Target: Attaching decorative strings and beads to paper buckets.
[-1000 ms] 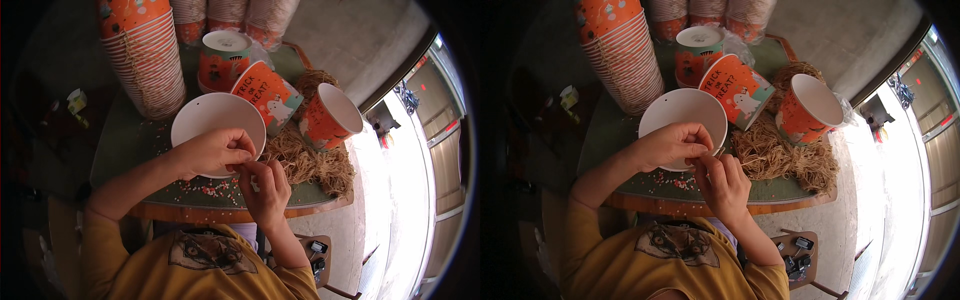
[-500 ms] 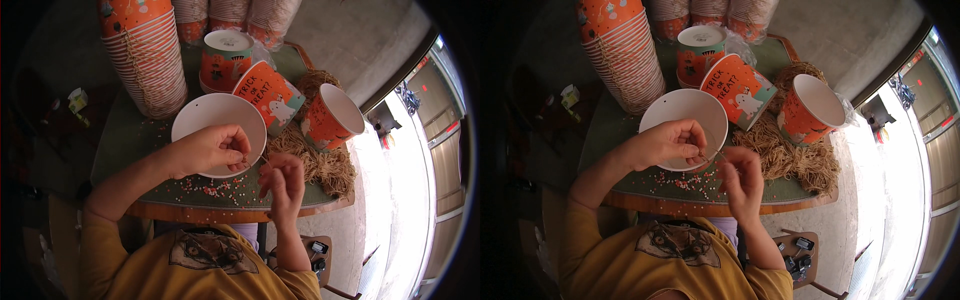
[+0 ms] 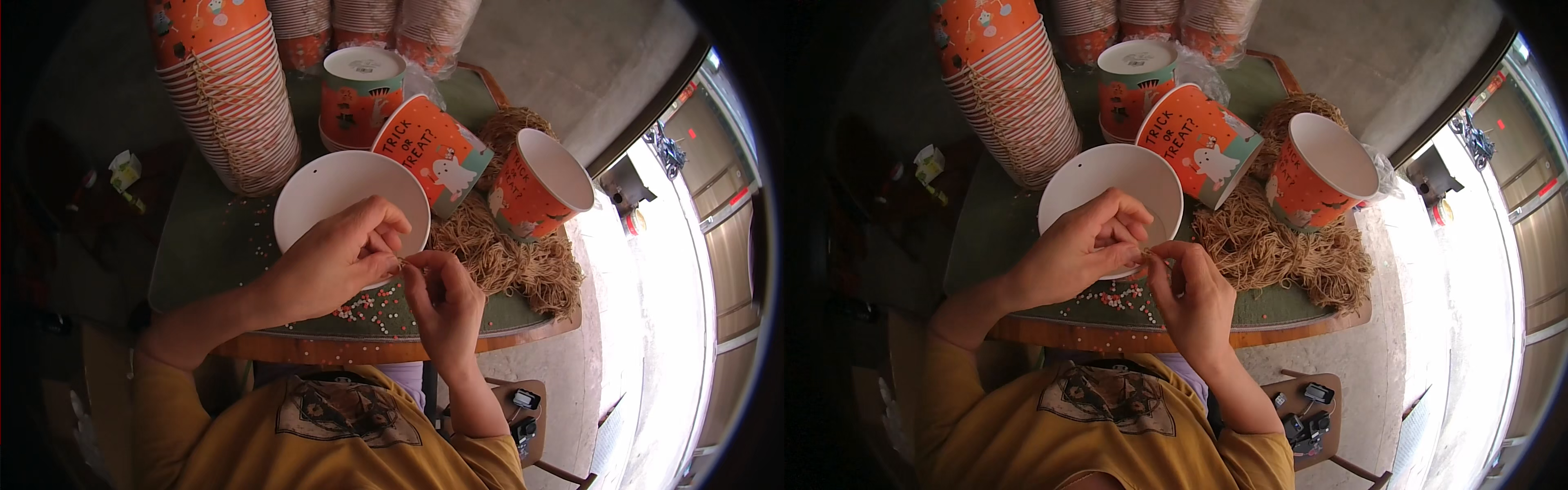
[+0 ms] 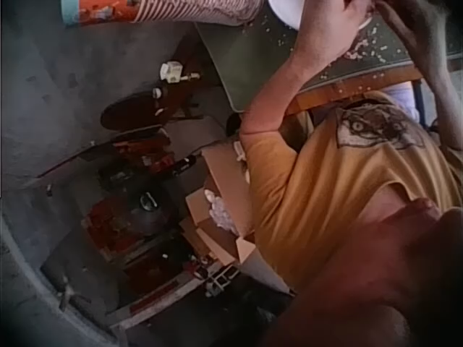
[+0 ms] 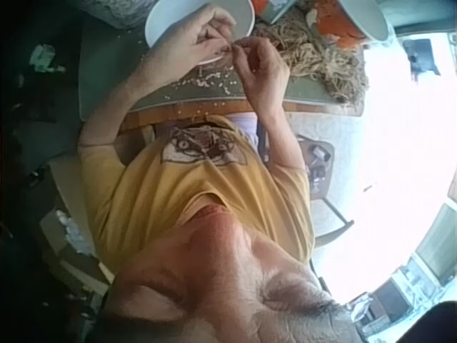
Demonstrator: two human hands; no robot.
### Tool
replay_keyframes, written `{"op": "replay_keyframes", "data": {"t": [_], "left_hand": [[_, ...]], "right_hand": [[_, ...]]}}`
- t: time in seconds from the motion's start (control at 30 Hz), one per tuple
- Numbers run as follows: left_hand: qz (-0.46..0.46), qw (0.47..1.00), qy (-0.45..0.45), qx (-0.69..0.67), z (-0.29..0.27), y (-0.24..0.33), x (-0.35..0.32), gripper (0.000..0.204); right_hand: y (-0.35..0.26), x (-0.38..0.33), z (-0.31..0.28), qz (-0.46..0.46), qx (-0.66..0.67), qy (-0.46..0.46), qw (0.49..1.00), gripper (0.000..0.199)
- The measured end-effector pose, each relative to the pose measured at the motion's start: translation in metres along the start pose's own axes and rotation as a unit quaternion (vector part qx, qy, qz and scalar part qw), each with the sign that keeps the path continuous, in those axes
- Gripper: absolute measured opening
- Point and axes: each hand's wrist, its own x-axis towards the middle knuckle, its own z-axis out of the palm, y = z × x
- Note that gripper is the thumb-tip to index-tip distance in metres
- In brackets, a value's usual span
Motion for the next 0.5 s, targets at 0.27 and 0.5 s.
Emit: {"op": "replay_keyframes", "data": {"t": [0.27, 0.5], "left_hand": [[-0.008, 0.995, -0.054, 0.080, -0.008, -0.002, -0.001, 0.020], [-0.106, 0.983, -0.149, -0.014, -0.016, -0.008, 0.016, 0.018]], "right_hand": [[0.008, -0.002, 0.007, 0.060, 0.133, -0.014, 0.989, 0.009], [0.015, -0.004, 0.011, 0.033, 0.157, 0.012, 0.987, 0.009]]}}
